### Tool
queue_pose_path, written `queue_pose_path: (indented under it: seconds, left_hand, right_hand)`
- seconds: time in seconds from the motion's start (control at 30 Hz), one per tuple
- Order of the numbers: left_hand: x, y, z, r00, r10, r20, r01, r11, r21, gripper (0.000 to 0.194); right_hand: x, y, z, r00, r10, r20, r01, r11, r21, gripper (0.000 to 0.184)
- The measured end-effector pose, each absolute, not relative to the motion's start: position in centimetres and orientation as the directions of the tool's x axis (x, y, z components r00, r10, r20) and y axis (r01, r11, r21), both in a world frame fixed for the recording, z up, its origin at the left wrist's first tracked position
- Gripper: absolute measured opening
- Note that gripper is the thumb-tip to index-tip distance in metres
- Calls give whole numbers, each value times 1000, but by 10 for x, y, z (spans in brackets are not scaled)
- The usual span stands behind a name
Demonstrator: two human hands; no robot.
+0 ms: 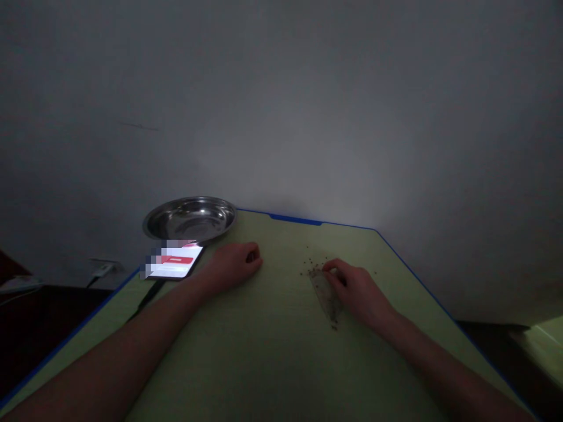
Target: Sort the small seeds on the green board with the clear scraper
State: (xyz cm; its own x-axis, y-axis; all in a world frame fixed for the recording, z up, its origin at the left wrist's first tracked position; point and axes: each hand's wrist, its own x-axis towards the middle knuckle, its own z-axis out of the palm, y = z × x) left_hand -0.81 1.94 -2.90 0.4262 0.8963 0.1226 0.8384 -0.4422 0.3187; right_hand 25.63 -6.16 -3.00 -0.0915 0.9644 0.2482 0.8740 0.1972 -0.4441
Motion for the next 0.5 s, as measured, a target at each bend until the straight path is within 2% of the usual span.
queue_pose_path:
  seconds: [0.13, 0.33, 0.5]
  left_hand:
    - [-8, 18, -28, 417, 900, 125, 836, -434, 337, 23]
    - [-10, 19, -29, 419, 897, 138, 822, -440, 362, 24]
    - [-10, 20, -26, 395, 912, 113, 831, -407, 378, 25]
  right_hand:
    - [248, -56, -21, -88, 949, 302, 845, 232, -483, 20]
    - [189, -31, -20, -136, 928, 347, 803, 308, -510, 19]
    - [178, -15, -26, -148, 929, 339, 836, 301, -459, 22]
